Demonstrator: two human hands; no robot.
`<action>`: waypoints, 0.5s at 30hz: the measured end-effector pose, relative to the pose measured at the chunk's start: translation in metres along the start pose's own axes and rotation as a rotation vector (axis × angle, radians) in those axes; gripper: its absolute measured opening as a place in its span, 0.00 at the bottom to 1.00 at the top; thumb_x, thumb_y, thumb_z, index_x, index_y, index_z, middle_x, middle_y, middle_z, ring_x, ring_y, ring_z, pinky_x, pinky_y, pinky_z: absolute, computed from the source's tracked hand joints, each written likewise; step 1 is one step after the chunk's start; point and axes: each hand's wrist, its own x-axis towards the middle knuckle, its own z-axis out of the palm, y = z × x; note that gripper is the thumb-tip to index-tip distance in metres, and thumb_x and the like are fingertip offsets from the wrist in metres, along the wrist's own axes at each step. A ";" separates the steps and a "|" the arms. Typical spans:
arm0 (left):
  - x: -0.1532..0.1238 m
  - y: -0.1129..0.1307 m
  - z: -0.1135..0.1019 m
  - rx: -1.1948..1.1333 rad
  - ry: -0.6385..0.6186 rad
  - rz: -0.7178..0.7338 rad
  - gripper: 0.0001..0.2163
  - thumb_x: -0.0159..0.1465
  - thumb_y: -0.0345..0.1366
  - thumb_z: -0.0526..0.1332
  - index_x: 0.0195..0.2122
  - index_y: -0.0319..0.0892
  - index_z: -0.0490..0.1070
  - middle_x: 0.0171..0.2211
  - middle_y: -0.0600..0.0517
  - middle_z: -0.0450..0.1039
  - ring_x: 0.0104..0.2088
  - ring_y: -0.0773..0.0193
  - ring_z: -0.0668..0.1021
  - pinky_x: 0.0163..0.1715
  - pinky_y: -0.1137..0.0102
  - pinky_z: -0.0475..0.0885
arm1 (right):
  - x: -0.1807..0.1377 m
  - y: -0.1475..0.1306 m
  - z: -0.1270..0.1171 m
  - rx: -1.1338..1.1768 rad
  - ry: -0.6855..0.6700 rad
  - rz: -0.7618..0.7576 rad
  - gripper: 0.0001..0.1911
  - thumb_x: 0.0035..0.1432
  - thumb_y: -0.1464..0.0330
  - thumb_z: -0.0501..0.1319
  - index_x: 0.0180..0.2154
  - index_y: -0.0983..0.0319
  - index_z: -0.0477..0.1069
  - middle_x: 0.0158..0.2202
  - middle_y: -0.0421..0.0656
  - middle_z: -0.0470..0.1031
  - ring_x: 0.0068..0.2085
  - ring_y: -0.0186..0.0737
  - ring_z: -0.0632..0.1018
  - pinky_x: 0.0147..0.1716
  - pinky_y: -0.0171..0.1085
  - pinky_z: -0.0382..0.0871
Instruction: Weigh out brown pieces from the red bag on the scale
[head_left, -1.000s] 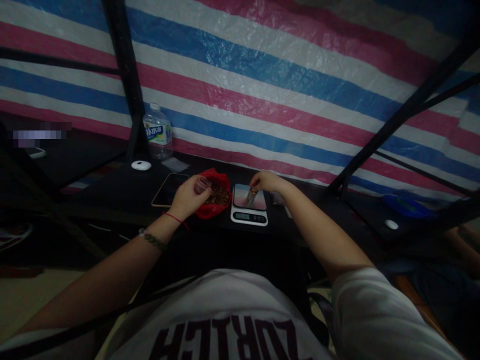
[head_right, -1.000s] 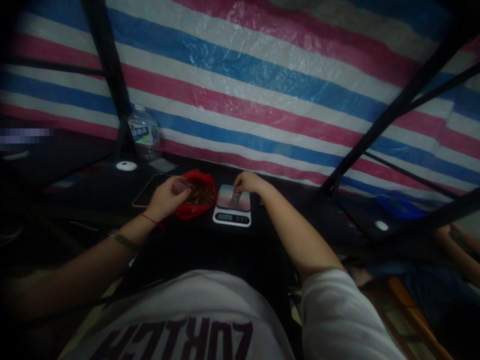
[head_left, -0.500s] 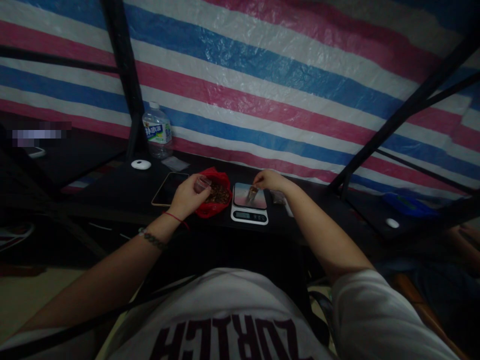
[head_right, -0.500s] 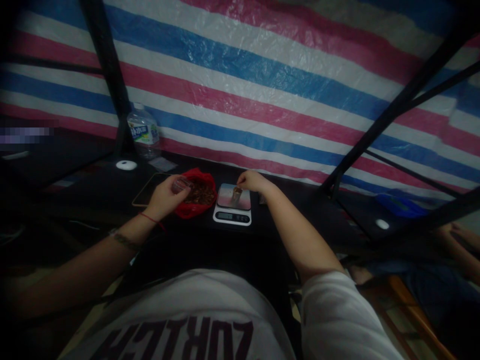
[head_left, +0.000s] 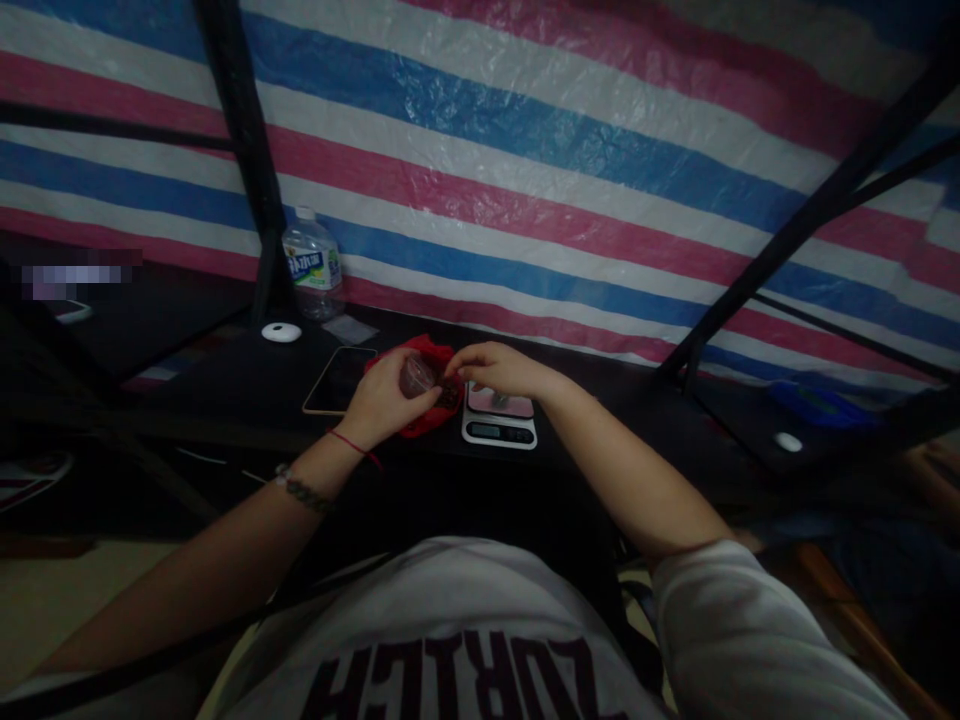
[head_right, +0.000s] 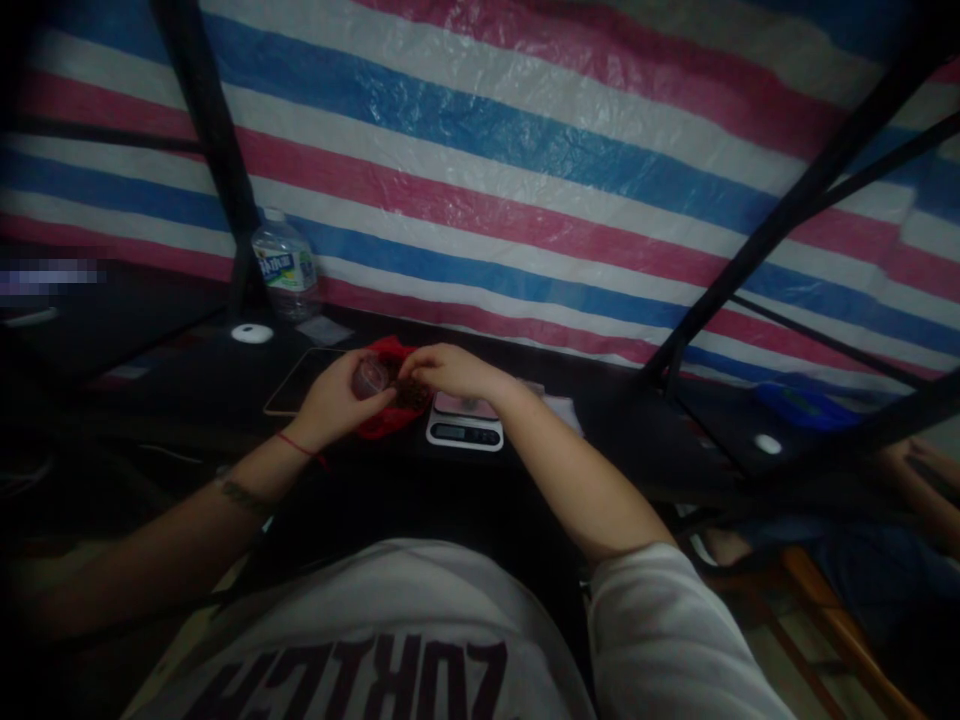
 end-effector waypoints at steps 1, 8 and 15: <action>-0.001 0.004 -0.001 0.016 -0.003 0.029 0.26 0.51 0.48 0.63 0.49 0.41 0.67 0.45 0.46 0.73 0.45 0.53 0.76 0.47 0.62 0.70 | 0.003 -0.005 0.006 0.022 -0.034 -0.022 0.12 0.54 0.76 0.56 0.37 0.64 0.77 0.35 0.40 0.76 0.34 0.32 0.74 0.38 0.33 0.67; -0.002 0.016 -0.007 0.106 -0.020 0.155 0.20 0.54 0.44 0.62 0.46 0.41 0.68 0.42 0.46 0.74 0.44 0.52 0.76 0.46 0.62 0.69 | 0.013 -0.022 0.017 0.136 0.051 0.023 0.11 0.51 0.77 0.54 0.31 0.65 0.75 0.30 0.39 0.74 0.30 0.31 0.73 0.33 0.30 0.66; -0.003 0.019 0.001 0.187 -0.036 0.132 0.19 0.55 0.43 0.60 0.46 0.40 0.68 0.43 0.45 0.74 0.45 0.51 0.75 0.46 0.61 0.69 | 0.018 -0.020 0.023 -0.042 -0.081 0.019 0.11 0.53 0.75 0.53 0.26 0.65 0.73 0.22 0.37 0.68 0.25 0.30 0.68 0.28 0.30 0.61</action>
